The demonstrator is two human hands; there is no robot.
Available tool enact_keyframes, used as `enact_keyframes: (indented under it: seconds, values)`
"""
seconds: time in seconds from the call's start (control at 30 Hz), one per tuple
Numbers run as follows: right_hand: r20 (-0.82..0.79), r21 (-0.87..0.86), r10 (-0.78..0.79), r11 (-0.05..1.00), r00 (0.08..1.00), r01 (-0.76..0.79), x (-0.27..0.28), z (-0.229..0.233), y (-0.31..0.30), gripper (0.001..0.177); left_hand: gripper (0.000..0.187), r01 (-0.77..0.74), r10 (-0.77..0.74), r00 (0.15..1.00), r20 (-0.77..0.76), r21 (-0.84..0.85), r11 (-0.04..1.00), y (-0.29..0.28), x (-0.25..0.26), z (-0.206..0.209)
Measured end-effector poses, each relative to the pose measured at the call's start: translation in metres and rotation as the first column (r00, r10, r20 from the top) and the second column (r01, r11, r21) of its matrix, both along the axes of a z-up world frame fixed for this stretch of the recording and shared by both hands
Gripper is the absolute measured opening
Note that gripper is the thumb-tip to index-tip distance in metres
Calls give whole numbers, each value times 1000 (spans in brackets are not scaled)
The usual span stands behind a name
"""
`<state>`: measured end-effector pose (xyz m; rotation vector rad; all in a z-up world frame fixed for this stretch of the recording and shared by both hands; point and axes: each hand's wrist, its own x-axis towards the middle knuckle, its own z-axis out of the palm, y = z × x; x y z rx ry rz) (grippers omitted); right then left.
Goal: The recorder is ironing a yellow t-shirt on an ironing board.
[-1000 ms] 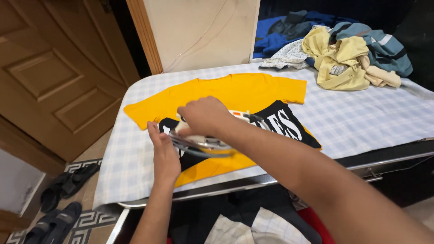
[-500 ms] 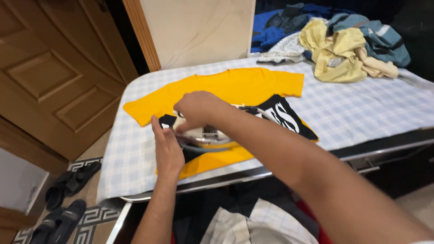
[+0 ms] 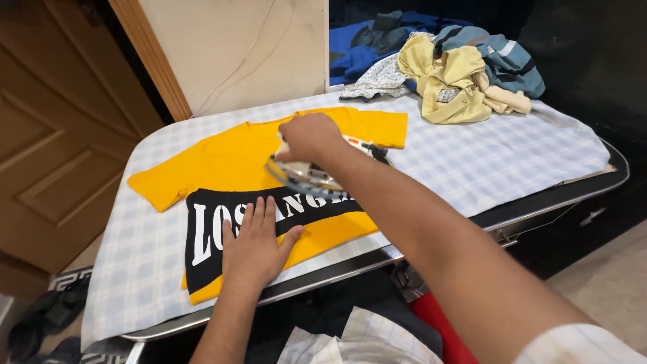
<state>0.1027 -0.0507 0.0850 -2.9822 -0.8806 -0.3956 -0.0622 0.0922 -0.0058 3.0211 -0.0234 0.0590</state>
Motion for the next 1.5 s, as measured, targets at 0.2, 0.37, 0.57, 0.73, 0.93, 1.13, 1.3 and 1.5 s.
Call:
enact_keyframes:
  seconds: [0.2, 0.37, 0.57, 0.73, 0.93, 1.13, 1.3, 1.5]
  values:
    - [-71, -43, -49, 998, 996, 46, 12, 3, -10, 59, 87, 1, 3, 999, -40, 89, 996, 1, 3, -10]
    - [-103, -47, 68, 996, 992, -73, -72, 15, -44, 60, 95, 110, -89, 957, 276, -59, 992, -1, 7, -21]
    - [-109, -108, -41, 994, 993, 29, -111, 16, -73, 50, 98, 358, -223, 853, 471, -219, 908, -62, 25, -24]
    - [-51, -85, -143, 987, 988, 138, -50, 10, -90, 53, 119, 339, -232, 895, 381, -242, 909, -83, 29, -8]
    - [18, -52, -309, 949, 951, 310, 24, 3, -100, 59, 91, 285, -282, 957, -71, 31, 958, -87, 20, 8]
    - [-65, -33, -322, 947, 945, 320, 16, 8, -107, 58, 92, 283, -280, 956, -86, 31, 959, -83, 22, -1]
    - [-106, -78, -126, 990, 986, 118, -59, 7, -114, 59, 109, 297, -287, 950, 122, -71, 952, -80, 27, -14]
    - [-67, -66, -259, 965, 964, 255, -102, 15, -120, 56, 109, 323, -314, 938, 146, -46, 945, -105, 29, -1]
